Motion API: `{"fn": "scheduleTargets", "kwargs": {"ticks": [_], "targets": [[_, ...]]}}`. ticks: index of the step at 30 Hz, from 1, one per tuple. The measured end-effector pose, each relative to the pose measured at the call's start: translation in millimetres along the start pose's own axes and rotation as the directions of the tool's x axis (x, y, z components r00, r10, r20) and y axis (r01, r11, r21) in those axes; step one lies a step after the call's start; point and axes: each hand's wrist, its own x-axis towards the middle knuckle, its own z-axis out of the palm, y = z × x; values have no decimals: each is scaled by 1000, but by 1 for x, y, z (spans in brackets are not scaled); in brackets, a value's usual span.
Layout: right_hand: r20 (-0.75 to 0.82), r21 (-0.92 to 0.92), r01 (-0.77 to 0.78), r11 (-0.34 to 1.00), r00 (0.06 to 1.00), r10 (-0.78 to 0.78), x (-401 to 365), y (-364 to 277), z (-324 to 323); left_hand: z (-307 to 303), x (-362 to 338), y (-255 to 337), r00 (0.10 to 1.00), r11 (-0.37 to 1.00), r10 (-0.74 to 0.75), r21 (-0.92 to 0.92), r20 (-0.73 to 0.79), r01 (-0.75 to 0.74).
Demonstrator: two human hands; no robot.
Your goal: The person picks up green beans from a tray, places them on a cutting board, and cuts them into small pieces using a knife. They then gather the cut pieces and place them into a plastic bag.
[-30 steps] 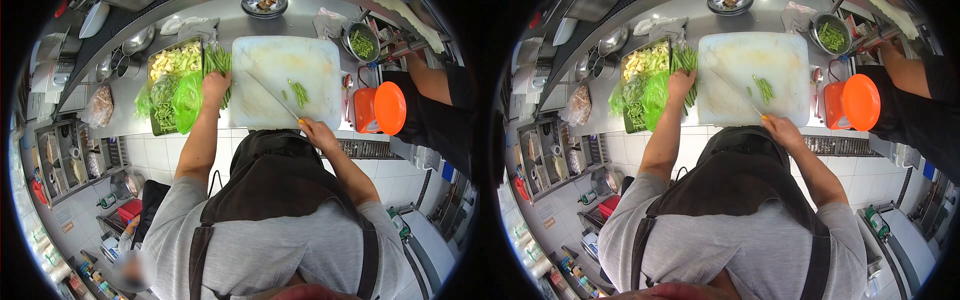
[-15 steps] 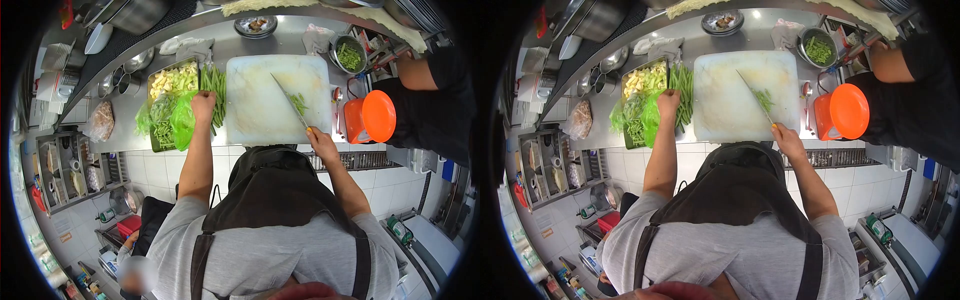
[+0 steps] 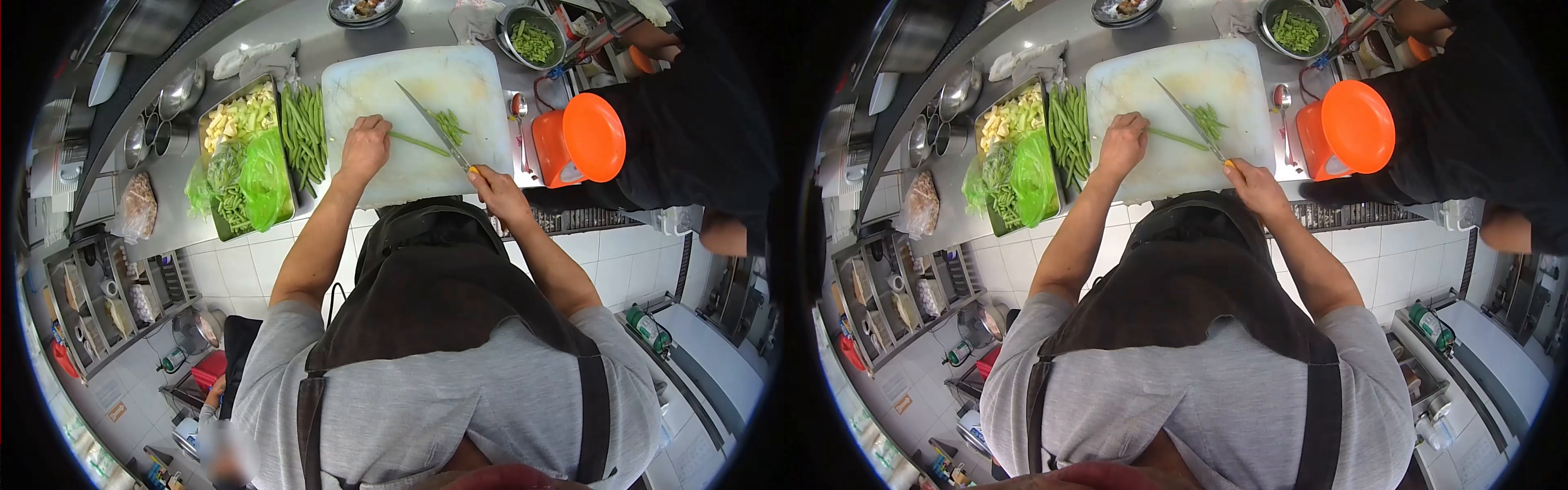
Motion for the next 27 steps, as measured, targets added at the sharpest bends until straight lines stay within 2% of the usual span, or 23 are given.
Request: {"fn": "scheduleTargets", "kwargs": {"ticks": [7,9,10,13,15,17,20,22,27], "targets": [[33,-50,10,999,999,-8,-8,13,-7,18,-1,22,998,998,-49,27,42,48],[16,-114,101,988,995,-100,-8,18,-8,21,2,27,995,998,-64,19,-74,65],[10,-118,103,988,995,-102,-8,18,-11,21,7,29,995,998,-59,17,-80,61],[49,-106,30,994,998,-24,-11,12,-13,22,10,30,995,999,-49,-19,-85,47],[35,-118,48,992,998,-44,-12,13,-11,28,11,26,998,999,-49,-8,-34,48],[14,-130,61,990,998,-60,-16,12,-12,32,8,24,998,999,-36,-14,-52,35],[68,-99,-18,995,997,25,-24,-8,-26,34,10,23,997,1000,-19,-23,-78,17],[135,-150,-59,987,988,80,-33,-11,-29,31,2,28,997,999,-33,-26,-65,32],[136,-192,27,981,991,0,-30,1,-28,31,4,30,997,999,-39,-2,-60,39]]}}
